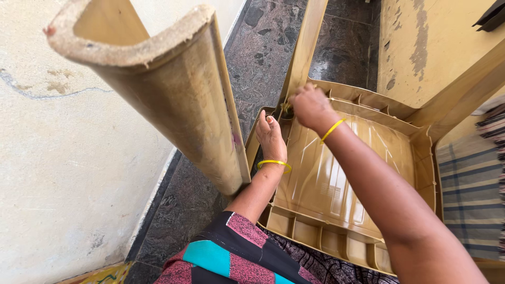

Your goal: The person wipes the underside of an overturned beige plastic chair with a patterned cloth. They systematically clean the seat surface, legs, and side rails while holding the chair steady with one hand.

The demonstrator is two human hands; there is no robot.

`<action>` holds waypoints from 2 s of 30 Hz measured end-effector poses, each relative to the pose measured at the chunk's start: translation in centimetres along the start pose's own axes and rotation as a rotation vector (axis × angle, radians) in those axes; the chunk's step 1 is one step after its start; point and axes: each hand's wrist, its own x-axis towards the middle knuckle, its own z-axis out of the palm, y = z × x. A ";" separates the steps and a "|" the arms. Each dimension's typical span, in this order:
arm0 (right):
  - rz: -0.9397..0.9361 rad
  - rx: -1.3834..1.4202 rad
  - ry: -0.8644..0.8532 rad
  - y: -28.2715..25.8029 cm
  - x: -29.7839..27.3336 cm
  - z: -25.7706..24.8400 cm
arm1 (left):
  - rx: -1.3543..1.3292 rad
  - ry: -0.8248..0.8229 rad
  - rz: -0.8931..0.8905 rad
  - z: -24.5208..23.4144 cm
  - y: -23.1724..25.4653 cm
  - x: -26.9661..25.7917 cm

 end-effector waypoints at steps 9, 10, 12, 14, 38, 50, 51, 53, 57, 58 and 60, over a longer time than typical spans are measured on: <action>0.041 -0.087 -0.187 -1.9 1.2 4.0 | -0.007 -0.035 0.058 -0.2 1.3 -0.6; 0.033 -0.098 -0.180 -1.8 1.6 3.7 | -0.016 -0.033 0.057 -0.3 1.5 -0.5; 0.053 -0.026 -0.092 -0.9 2.3 3.3 | -0.015 -0.037 0.054 -0.6 1.5 -0.4; 0.114 0.135 0.063 0.8 2.6 3.6 | 0.000 -0.054 0.044 -0.6 1.1 -0.7; -0.125 0.109 0.121 -5.0 -2.3 4.4 | 0.067 0.066 0.086 -0.2 -0.4 0.2; 0.186 1.502 0.004 7.7 -4.7 1.0 | 0.019 -0.007 0.088 -0.4 0.0 -0.1; 0.354 1.302 0.053 8.3 -5.0 1.8 | 0.005 -0.015 0.073 -0.5 0.2 -0.3; 0.663 0.879 0.154 9.1 -5.3 3.5 | -0.023 -0.037 0.050 -0.4 0.8 -0.3; 0.400 0.823 0.234 6.2 -4.8 8.1 | 0.037 -0.037 0.106 -0.4 0.7 -0.7; 0.246 0.724 0.274 5.0 -4.4 9.0 | 0.053 -0.048 0.114 -0.4 0.7 -0.6; 0.146 0.585 0.275 3.6 -3.8 9.8 | 0.056 -0.068 0.127 -0.5 0.6 -0.5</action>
